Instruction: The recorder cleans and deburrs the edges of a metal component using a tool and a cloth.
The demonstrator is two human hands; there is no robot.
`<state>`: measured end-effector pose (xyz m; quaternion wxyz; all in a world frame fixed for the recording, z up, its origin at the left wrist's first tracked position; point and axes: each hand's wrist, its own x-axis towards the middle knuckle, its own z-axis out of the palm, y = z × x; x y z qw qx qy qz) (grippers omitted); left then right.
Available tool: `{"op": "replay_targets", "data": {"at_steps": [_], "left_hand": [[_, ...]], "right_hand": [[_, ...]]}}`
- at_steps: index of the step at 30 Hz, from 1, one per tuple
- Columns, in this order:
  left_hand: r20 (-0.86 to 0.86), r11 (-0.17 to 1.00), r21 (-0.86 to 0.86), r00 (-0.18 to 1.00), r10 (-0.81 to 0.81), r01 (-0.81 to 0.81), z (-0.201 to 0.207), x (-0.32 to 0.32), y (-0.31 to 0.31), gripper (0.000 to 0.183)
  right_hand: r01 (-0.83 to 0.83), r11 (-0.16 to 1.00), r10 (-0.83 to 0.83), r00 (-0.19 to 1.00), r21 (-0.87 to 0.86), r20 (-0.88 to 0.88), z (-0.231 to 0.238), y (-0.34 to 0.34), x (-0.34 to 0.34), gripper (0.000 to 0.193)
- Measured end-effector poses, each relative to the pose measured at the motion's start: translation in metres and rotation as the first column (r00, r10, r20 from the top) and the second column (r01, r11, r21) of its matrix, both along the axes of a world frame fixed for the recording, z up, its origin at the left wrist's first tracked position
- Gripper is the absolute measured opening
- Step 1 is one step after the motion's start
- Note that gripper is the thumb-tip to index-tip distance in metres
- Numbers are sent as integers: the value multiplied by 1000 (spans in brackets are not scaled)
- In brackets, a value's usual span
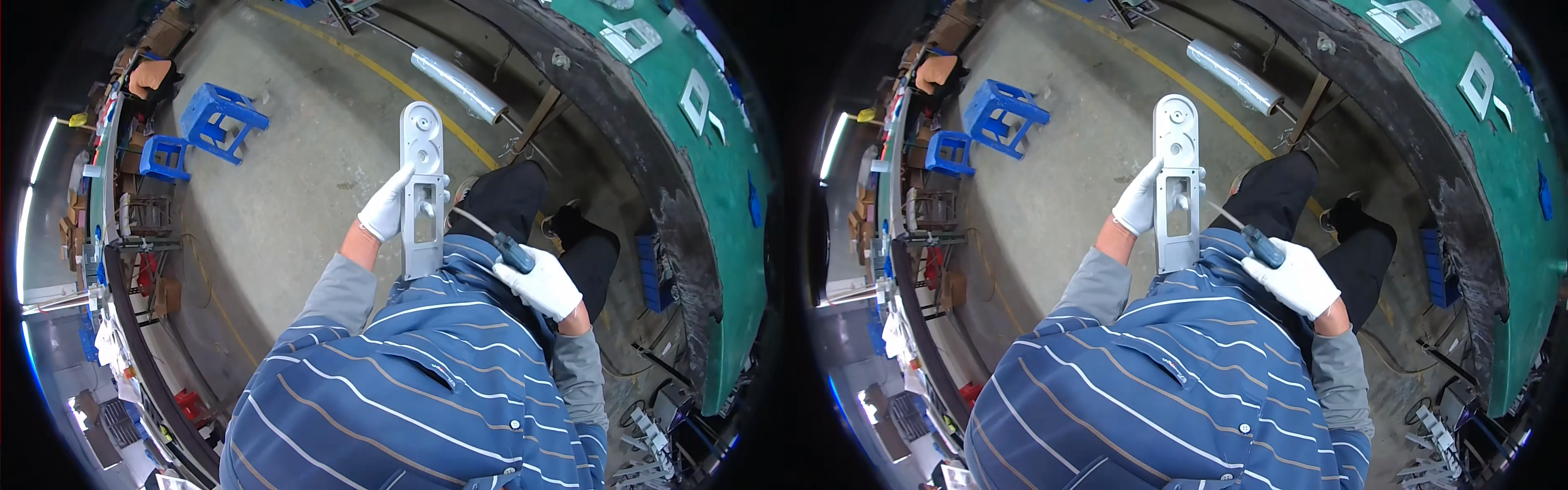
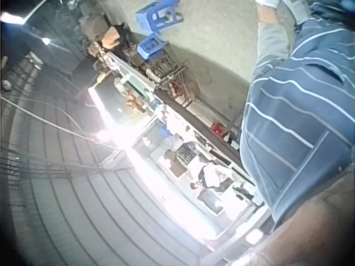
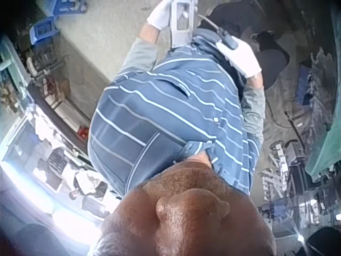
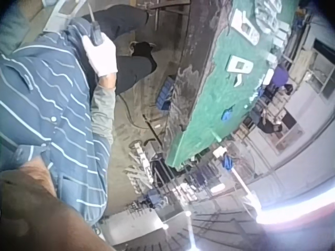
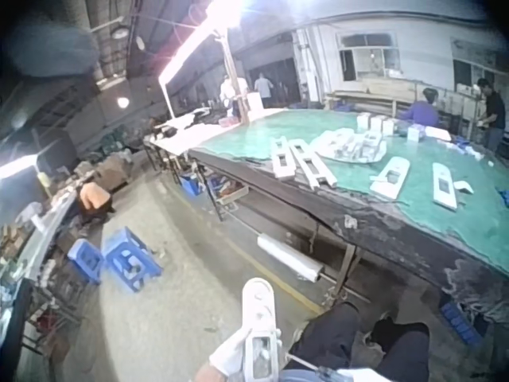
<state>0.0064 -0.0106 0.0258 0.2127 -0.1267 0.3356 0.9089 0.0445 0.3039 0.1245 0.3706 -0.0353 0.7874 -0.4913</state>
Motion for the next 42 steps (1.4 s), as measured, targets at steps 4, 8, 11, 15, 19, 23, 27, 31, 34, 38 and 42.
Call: {"op": "replay_targets", "data": {"at_steps": [4,8,11,15,19,23,27,31,34,38,42], "left_hand": [[-54,974,-49,974,220,-223,0,2,13,60],[18,981,-31,981,194,-193,10,0,18,55],[33,970,-60,971,238,-235,6,-3,19,55],[1,920,-162,933,361,-356,1,-3,24,62],[-124,813,-379,894,430,-443,15,-5,28,70],[-119,769,-431,875,470,-472,15,0,23,78],[-121,724,-508,871,476,-467,17,1,18,84],[-122,691,-574,880,459,-439,16,-1,18,88],[-117,691,-597,896,428,-408,15,-4,21,89],[-264,727,-508,887,378,-461,-3,-6,14,73],[-184,854,-292,902,391,-430,-6,3,-2,51]], "right_hand": [[-124,992,124,992,-8,-31,23,-15,8,30],[-182,982,188,955,49,-229,22,-21,11,29],[-212,973,229,918,87,-324,25,-29,7,29],[-220,965,259,871,141,-417,36,-45,-1,30],[-273,923,367,836,271,-408,43,-60,-19,33],[-357,874,464,814,330,-350,43,-62,-20,35],[-433,820,550,777,374,-306,36,-51,-13,36],[-469,801,581,760,373,-291,32,-45,-12,38],[-429,852,514,794,300,-324,33,-46,-18,38],[-442,837,541,757,324,-367,41,-46,-22,40],[-517,816,578,739,258,-347,23,-33,-12,42]]}}
